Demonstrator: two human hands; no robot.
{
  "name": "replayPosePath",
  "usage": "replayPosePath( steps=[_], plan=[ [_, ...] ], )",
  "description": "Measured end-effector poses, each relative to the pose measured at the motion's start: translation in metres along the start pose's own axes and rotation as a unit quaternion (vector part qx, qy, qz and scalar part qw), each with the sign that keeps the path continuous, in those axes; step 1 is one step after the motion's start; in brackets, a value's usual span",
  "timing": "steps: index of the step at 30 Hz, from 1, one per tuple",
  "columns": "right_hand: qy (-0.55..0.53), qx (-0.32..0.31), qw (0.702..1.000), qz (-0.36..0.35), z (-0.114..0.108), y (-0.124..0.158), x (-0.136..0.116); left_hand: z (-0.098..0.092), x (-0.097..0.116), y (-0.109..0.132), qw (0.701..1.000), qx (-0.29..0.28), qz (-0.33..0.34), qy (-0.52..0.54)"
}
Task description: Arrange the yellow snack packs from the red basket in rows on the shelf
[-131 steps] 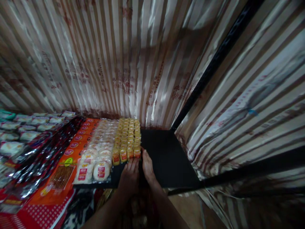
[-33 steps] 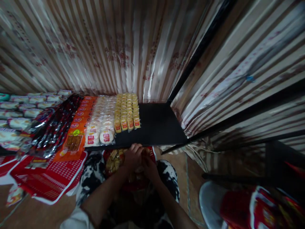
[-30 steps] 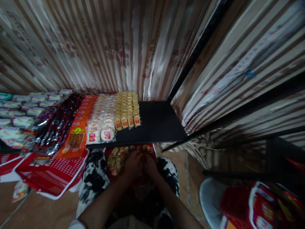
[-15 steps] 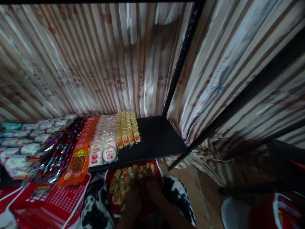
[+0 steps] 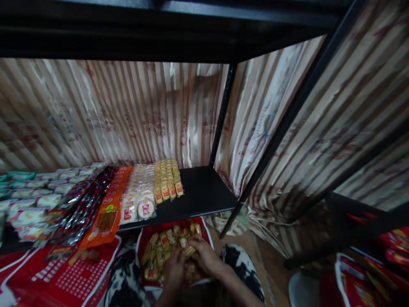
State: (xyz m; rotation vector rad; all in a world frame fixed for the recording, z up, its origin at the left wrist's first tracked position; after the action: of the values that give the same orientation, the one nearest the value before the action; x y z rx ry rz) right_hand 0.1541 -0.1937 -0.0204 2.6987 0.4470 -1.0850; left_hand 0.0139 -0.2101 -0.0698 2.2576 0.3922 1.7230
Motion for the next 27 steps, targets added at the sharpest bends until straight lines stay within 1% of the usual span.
replayPosePath(
  steps=[2,4,5,6,7,9,11,12,14,16,17,19,22,25,27],
  plan=[
    [-0.015,0.023,0.999,-0.026,-0.013,0.006,-0.006,0.002,0.008,0.006,0.997,-0.003,-0.029,0.069],
    [-0.021,0.045,0.998,-0.039,-0.024,0.011,-0.009,0.004,0.018,0.013,0.992,-0.030,-0.042,0.117],
    [-0.029,0.054,0.997,-0.043,-0.028,0.013,-0.010,0.004,0.025,0.018,0.985,-0.049,-0.048,0.160],
    [-0.047,0.071,0.996,-0.040,-0.032,0.014,-0.010,0.005,0.032,0.021,0.975,-0.058,-0.039,0.210],
    [-0.074,0.089,0.992,-0.042,-0.035,0.015,-0.010,0.005,0.040,0.025,0.967,-0.053,-0.025,0.247],
    [-0.155,0.144,0.977,-0.036,-0.040,0.015,-0.009,0.005,0.054,0.029,0.953,-0.032,-0.007,0.302],
    [-0.273,0.199,0.941,-0.005,-0.041,0.015,-0.007,0.008,0.064,0.030,0.944,-0.005,0.016,0.331],
    [-0.335,0.214,0.917,0.021,-0.040,0.015,-0.005,0.010,0.068,0.029,0.942,0.010,0.031,0.335],
    [-0.435,0.216,0.871,0.072,-0.036,0.015,-0.003,0.017,0.072,0.025,0.945,0.041,0.063,0.317],
    [-0.486,0.200,0.845,0.103,-0.032,0.015,-0.001,0.026,0.073,0.020,0.953,0.064,0.091,0.281],
    [-0.499,0.196,0.837,0.111,-0.031,0.015,0.000,0.031,0.073,0.018,0.957,0.070,0.102,0.263],
    [-0.520,0.210,0.818,0.128,-0.032,0.014,0.002,0.040,0.072,0.014,0.961,0.076,0.122,0.236],
    [-0.545,0.239,0.789,0.155,-0.039,0.011,0.008,0.048,0.075,0.011,0.969,0.062,0.147,0.189],
    [-0.550,0.246,0.780,0.167,-0.049,0.005,0.017,0.048,0.082,0.008,0.976,0.048,0.160,0.140],
    [-0.549,0.253,0.776,0.177,-0.055,-0.002,0.023,0.046,0.088,0.004,0.978,0.037,0.158,0.135]
  ],
)
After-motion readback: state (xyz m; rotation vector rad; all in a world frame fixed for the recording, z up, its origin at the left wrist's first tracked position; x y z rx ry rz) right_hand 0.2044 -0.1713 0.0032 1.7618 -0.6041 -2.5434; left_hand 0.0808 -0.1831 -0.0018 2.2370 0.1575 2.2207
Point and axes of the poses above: each hand's wrist, its own y-axis away from the middle knuckle, its own z-axis out of the palm, x = y × z, the point moved 1 cm from there along -y, towards the middle knuckle, and after that the axes turned 1 degree about x, right-handed, at the moved point
